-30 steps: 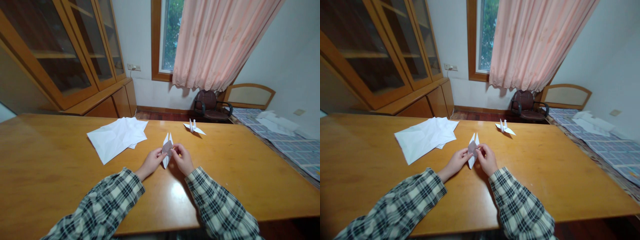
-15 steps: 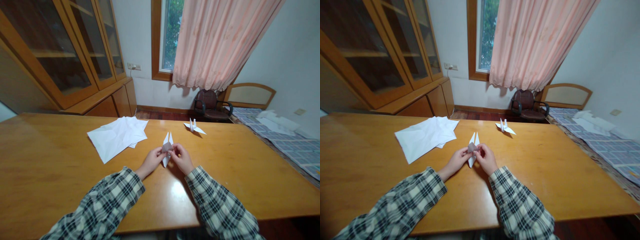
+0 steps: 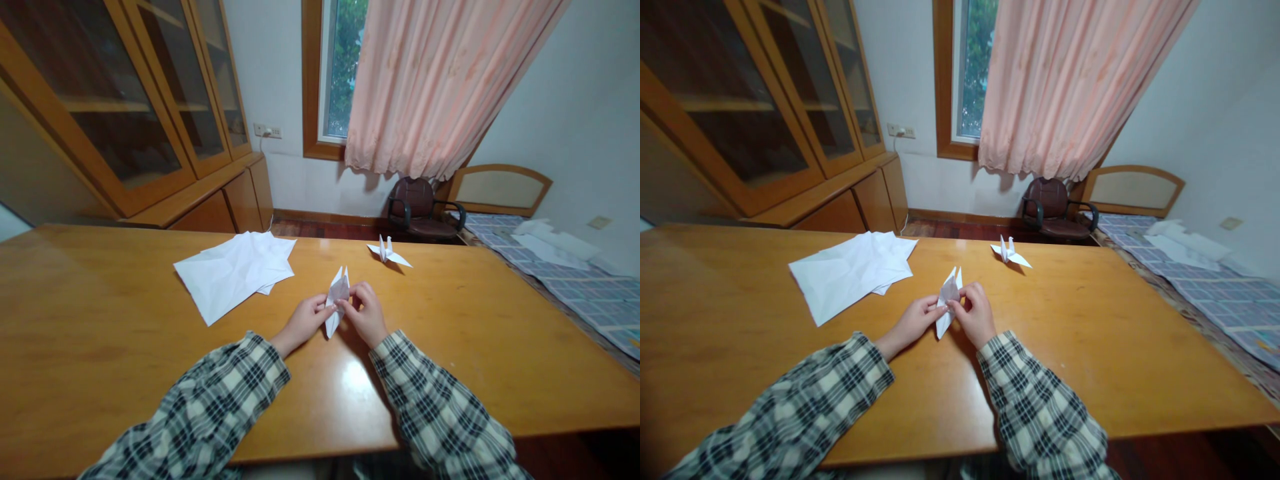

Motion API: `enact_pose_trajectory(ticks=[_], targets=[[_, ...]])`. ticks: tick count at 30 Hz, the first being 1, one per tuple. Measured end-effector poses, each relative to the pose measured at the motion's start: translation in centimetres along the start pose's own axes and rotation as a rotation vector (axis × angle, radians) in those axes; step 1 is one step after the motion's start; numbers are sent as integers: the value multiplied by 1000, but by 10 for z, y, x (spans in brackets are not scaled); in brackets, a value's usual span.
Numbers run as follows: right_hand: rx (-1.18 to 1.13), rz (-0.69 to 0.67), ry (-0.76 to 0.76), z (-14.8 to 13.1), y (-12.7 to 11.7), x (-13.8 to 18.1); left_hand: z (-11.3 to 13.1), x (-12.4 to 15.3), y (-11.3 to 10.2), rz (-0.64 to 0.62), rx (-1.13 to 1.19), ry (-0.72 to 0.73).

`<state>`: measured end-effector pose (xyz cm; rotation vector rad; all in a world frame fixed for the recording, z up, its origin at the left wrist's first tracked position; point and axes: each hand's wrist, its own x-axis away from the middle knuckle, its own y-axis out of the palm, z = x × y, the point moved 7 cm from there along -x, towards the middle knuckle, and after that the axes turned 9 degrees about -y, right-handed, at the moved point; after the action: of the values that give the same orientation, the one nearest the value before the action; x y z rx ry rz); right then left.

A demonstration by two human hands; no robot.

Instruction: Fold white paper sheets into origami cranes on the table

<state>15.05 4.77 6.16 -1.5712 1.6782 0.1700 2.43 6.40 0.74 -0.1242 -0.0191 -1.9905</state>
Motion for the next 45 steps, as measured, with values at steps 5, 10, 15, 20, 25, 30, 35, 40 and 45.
enact_pose_trajectory(ticks=[5,10,15,20,25,30,35,40,45], targets=[[11,-25,-38,-4,1,0,-2,-1,-1,-3,23,-5],[37,1,-22,-1,0,2,1,0,-1,4,6,-7],[50,-22,-69,-3,1,4,6,0,1,-18,38,7],[44,-40,-91,-7,0,3,6,-1,0,-12,52,10],[46,-63,-135,-10,1,2,7,0,1,-32,56,8],[30,-35,-197,-11,-1,4,7,0,1,-41,71,6],[36,-43,-218,-11,0,4,6,0,2,-45,109,4],[79,-78,-221,-11,3,4,6,1,-2,12,151,-32],[103,-94,-246,-12,4,5,8,2,-1,25,188,-50]])
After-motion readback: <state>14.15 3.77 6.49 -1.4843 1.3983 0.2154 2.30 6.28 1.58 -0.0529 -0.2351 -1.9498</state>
